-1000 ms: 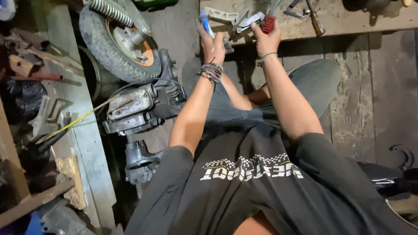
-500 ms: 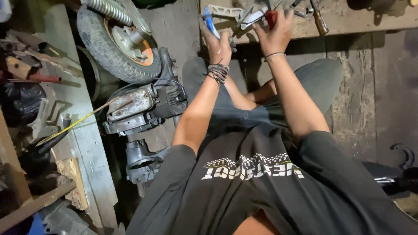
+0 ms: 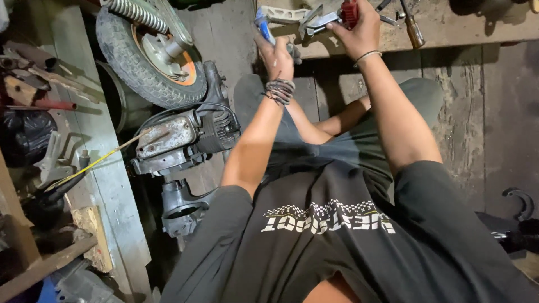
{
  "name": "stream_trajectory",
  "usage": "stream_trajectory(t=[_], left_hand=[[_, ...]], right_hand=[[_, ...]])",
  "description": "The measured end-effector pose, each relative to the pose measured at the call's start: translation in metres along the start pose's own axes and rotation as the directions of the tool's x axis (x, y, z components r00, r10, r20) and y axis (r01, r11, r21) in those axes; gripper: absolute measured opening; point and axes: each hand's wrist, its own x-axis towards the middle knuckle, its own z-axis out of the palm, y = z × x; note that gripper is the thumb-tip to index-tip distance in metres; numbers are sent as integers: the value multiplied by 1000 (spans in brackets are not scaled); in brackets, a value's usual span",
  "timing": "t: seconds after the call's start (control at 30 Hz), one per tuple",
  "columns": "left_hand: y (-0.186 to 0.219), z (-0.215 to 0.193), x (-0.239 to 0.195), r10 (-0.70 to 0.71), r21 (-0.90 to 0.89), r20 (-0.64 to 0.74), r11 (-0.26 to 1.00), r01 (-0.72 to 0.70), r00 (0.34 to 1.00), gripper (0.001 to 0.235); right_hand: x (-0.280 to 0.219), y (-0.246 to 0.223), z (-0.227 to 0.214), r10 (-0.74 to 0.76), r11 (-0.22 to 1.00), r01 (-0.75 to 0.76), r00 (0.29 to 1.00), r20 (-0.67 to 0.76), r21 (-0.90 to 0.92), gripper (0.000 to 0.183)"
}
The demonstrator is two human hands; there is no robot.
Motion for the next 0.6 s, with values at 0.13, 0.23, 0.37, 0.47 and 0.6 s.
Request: stream_trajectory(t=[0.13,0.23,0.37,0.47,0.6], left_hand=[[-13,22,-29,46,-114,-123,992,-60,991,86],[42,38,-63,-132,-208,-205,974,88,970,91],[33,53,-84,-56,-169,-232,985,17,971,94],[50,52,-86,-19,-315,-209,948,-48,978,97],[16,19,-68,0,-281,-86,959,-25,996,69]], right_hand=[[-7,-13,-1,-2,994,-3,999,-50,-109,42],[-13,-12,4,-25,976,9,997,-74,-216,49],[-20,-8,7,-30,976,10,996,-88,-219,48],[-14,-12,7,-40,991,21,988,-146,-129,48],[-16,-1,5,-1,992,-16,991,-130,-124,45]])
